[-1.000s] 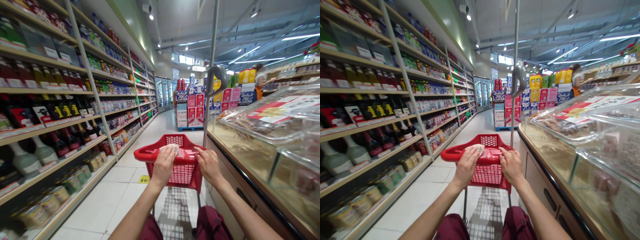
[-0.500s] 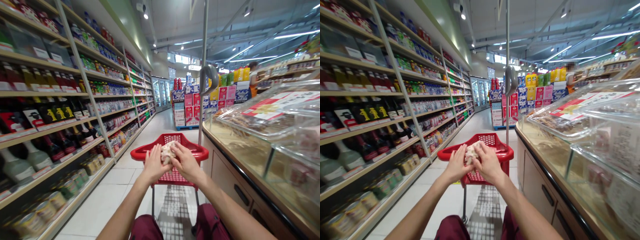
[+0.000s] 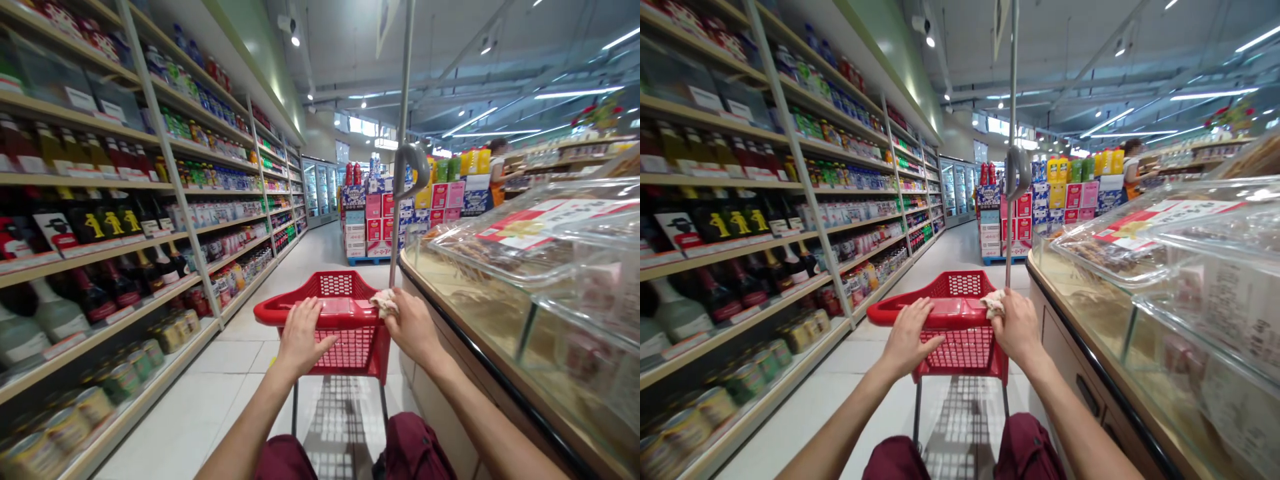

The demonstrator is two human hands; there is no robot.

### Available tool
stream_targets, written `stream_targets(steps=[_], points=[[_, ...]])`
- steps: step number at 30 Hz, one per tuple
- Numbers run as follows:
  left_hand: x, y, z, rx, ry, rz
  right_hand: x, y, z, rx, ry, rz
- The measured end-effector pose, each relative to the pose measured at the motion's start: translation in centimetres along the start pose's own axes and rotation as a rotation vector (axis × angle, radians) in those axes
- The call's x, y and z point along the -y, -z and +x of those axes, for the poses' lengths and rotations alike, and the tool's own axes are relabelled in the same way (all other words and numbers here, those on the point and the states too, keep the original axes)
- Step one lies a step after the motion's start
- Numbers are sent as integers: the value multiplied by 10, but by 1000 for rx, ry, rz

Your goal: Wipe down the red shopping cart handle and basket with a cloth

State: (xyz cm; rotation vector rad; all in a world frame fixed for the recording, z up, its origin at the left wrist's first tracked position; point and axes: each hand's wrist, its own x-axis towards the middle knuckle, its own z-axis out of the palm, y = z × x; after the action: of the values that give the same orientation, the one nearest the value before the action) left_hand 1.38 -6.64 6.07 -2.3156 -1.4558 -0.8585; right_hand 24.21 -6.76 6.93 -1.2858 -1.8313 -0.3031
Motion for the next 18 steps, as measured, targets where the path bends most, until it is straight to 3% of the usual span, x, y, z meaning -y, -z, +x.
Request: stream_targets(steps=[4,7,10,14,18], points=[[-5,-4,0,-47,6,28,28,-19,-1,49,183,33],[-2,-5,-1,-63,-6,27,37,-28,-1,33,192,7],[2,-3,-1,-58,-10,22,12,-19,-3,56,157,-16],[2,-2,-2,-69,2,11,-28,-3,-4,1,-2,-127],[1,-3,-3,-112,2,3,-29,-2,8,100,25,-42]])
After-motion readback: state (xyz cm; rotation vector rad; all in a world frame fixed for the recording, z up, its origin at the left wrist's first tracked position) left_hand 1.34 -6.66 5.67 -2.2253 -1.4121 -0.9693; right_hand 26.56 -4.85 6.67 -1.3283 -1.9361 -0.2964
